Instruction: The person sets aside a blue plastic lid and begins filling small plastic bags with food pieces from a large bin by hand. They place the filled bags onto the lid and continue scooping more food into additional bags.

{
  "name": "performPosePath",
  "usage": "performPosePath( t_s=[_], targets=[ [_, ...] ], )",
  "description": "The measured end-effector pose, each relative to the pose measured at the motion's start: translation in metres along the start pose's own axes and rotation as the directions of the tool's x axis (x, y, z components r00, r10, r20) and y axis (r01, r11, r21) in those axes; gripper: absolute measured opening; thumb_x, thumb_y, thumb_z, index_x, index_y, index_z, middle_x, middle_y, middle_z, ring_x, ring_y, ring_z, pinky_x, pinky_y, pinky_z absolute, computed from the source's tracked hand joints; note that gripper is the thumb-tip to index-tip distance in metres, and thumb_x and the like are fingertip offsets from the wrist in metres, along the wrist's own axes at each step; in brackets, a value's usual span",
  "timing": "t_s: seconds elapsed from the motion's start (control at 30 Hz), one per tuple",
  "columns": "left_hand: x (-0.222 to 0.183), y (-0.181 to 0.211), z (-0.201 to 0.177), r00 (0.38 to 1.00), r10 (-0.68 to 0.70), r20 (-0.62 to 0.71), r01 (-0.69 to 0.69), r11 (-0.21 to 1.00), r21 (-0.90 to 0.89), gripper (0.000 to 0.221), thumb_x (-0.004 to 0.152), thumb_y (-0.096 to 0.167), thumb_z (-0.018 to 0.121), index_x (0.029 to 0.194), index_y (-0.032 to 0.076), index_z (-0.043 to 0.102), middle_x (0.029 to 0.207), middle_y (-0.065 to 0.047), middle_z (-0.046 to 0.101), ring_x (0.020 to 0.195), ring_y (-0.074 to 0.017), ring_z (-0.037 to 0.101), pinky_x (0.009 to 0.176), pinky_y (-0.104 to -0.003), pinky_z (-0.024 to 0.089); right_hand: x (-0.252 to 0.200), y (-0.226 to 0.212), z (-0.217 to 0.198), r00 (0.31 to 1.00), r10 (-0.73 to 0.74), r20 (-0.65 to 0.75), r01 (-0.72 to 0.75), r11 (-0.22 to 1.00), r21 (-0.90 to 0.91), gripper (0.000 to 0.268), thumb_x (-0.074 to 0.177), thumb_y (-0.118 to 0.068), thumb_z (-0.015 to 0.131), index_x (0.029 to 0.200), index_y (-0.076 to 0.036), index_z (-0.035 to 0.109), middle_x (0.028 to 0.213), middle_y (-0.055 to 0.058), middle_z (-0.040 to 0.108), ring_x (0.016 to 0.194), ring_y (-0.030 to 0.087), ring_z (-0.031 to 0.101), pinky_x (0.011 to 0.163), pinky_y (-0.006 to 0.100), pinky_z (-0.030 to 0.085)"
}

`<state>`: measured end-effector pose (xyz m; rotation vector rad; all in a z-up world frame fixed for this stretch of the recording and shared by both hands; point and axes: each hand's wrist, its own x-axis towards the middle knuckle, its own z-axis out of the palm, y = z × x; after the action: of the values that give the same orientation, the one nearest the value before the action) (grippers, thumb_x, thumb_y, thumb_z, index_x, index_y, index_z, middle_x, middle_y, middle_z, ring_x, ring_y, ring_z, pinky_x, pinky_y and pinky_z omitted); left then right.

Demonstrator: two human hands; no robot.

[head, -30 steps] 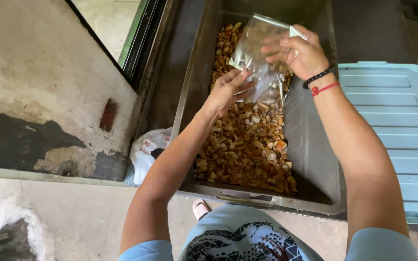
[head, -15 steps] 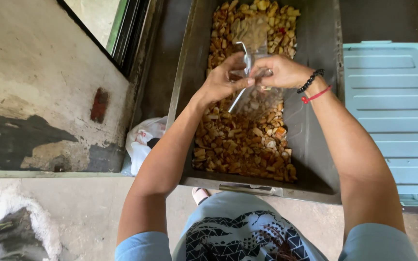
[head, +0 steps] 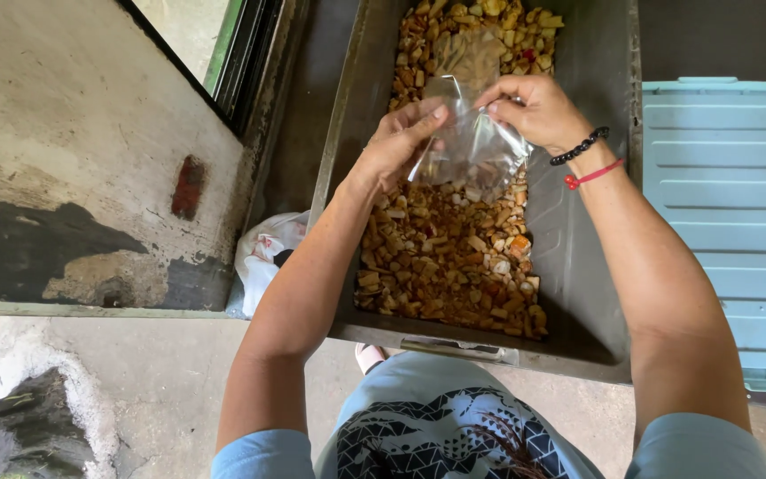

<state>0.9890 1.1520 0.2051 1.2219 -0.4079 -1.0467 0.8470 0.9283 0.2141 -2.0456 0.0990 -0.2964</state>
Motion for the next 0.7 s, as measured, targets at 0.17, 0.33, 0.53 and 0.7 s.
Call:
performPosePath(
  t_s=[0.17, 0.33, 0.53, 0.7],
  targets=[
    [0.006, -0.005, -0.01, 0.981, 0.192, 0.017, -0.192, 0.97, 0.15, 0.029, 0.088, 0.014, 0.075, 0.113, 0.0, 0.074, 0.099, -0.009, 0.078, 0.085, -0.0115, 0.074, 0.074, -0.027, 0.065, -0.003, -0.002, -0.003, 0.975, 0.189, -0.119, -0.187, 0.982, 0.025, 0.017, 0.101, 0.0, 0.062, 0.111, -0.004, 0.074, 0.088, 0.002, 0.068, 0.074, 0.009, 0.061, 0.066, 0.024, 0.052],
    [-0.012, 0.008, 0.0, 0.956, 0.246, -0.162, -0.136, 0.856, 0.499, 0.02, 0.09, 0.021, 0.075, 0.1, 0.003, 0.076, 0.084, -0.007, 0.077, 0.062, -0.0135, 0.071, 0.054, -0.029, 0.057, -0.002, -0.023, 0.015, 0.905, -0.197, -0.378, -0.014, 0.872, -0.49, 0.022, 0.098, -0.005, 0.077, 0.118, 0.0, 0.068, 0.119, 0.016, 0.063, 0.095, 0.017, 0.066, 0.084, 0.03, 0.057],
    [0.008, -0.011, -0.003, 0.919, 0.385, -0.08, -0.37, 0.916, 0.157, 0.023, 0.085, 0.022, 0.085, 0.096, 0.003, 0.078, 0.079, -0.004, 0.075, 0.062, -0.0096, 0.064, 0.052, -0.025, 0.052, -0.006, -0.046, 0.052, 0.905, -0.423, -0.05, 0.386, 0.863, -0.325, 0.017, 0.095, -0.008, 0.083, 0.106, -0.002, 0.071, 0.14, 0.016, 0.059, 0.123, 0.03, 0.062, 0.104, 0.039, 0.051],
    [-0.002, 0.007, -0.022, 0.9, 0.436, 0.02, -0.436, 0.9, 0.019, 0.019, 0.092, 0.017, 0.083, 0.103, 0.002, 0.08, 0.083, -0.003, 0.075, 0.069, -0.0087, 0.06, 0.062, -0.025, 0.048, 0.015, 0.017, 0.04, 0.923, -0.237, -0.304, 0.128, 0.932, -0.339, 0.007, 0.102, -0.006, 0.072, 0.097, -0.004, 0.067, 0.133, 0.01, 0.065, 0.117, 0.023, 0.067, 0.098, 0.034, 0.06]
  ],
)
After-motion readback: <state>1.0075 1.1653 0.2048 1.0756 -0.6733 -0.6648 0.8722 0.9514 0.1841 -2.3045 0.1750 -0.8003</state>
